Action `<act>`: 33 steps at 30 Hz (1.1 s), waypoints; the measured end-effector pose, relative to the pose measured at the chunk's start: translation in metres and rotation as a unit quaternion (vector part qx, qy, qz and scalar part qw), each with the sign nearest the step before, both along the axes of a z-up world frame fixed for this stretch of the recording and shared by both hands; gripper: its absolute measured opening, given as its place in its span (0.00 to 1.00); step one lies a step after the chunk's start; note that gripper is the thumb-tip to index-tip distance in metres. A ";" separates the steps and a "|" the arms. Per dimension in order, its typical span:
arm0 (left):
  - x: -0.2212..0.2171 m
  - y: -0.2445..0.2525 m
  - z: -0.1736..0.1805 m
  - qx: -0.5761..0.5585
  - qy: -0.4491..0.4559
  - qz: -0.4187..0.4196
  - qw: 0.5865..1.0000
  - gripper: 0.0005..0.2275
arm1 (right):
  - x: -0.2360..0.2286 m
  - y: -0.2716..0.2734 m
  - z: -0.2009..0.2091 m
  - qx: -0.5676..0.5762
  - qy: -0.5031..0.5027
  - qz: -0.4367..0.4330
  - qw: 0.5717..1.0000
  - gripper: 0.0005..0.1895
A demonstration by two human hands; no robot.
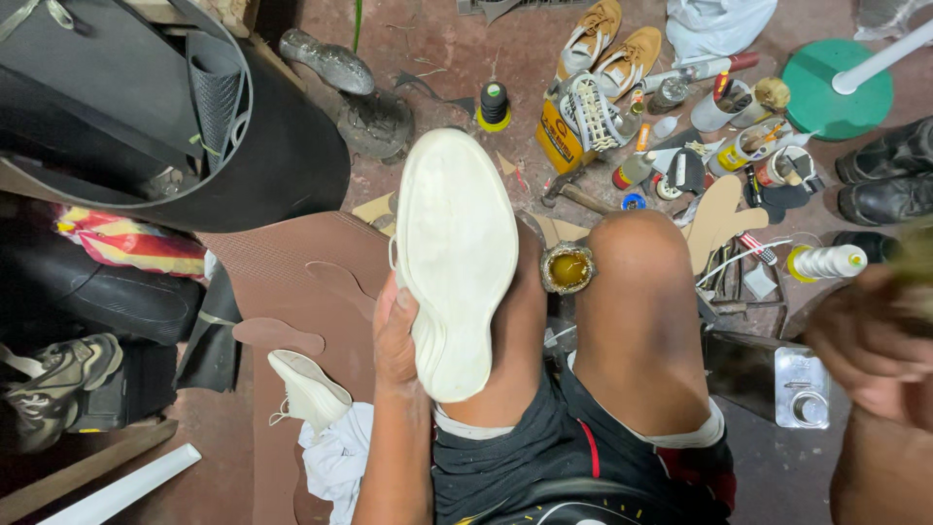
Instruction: The person applies glue to the underside of a white shoe sole and a corresponding brown shoe component using a small brush.
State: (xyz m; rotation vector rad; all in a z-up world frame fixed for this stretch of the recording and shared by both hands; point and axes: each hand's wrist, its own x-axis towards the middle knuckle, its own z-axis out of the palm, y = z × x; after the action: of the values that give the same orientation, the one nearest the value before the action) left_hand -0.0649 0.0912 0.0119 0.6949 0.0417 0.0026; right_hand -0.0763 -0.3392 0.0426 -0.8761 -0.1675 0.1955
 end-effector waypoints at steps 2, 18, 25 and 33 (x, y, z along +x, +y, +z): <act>-0.008 0.010 -0.006 0.005 0.018 -0.019 1.000 0.36 | -0.007 0.033 0.025 -0.218 -0.017 -0.096 0.971 0.21; -0.025 0.032 -0.057 -0.016 0.064 -0.098 0.993 0.34 | 0.056 0.168 0.050 -0.630 -0.309 0.029 0.712 0.20; -0.026 0.033 -0.064 0.016 0.110 -0.072 0.991 0.35 | 0.042 0.165 0.042 -0.562 -0.285 0.151 0.761 0.23; -0.023 0.034 -0.068 -0.007 0.075 -0.097 0.992 0.35 | 0.054 0.157 0.059 -0.616 -0.302 0.009 0.728 0.23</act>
State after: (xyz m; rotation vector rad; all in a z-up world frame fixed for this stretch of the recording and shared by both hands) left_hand -0.0882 0.1255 -0.0559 0.6809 0.1174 -0.2372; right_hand -0.0221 -0.1825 0.1021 -2.2820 -0.7089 -0.0031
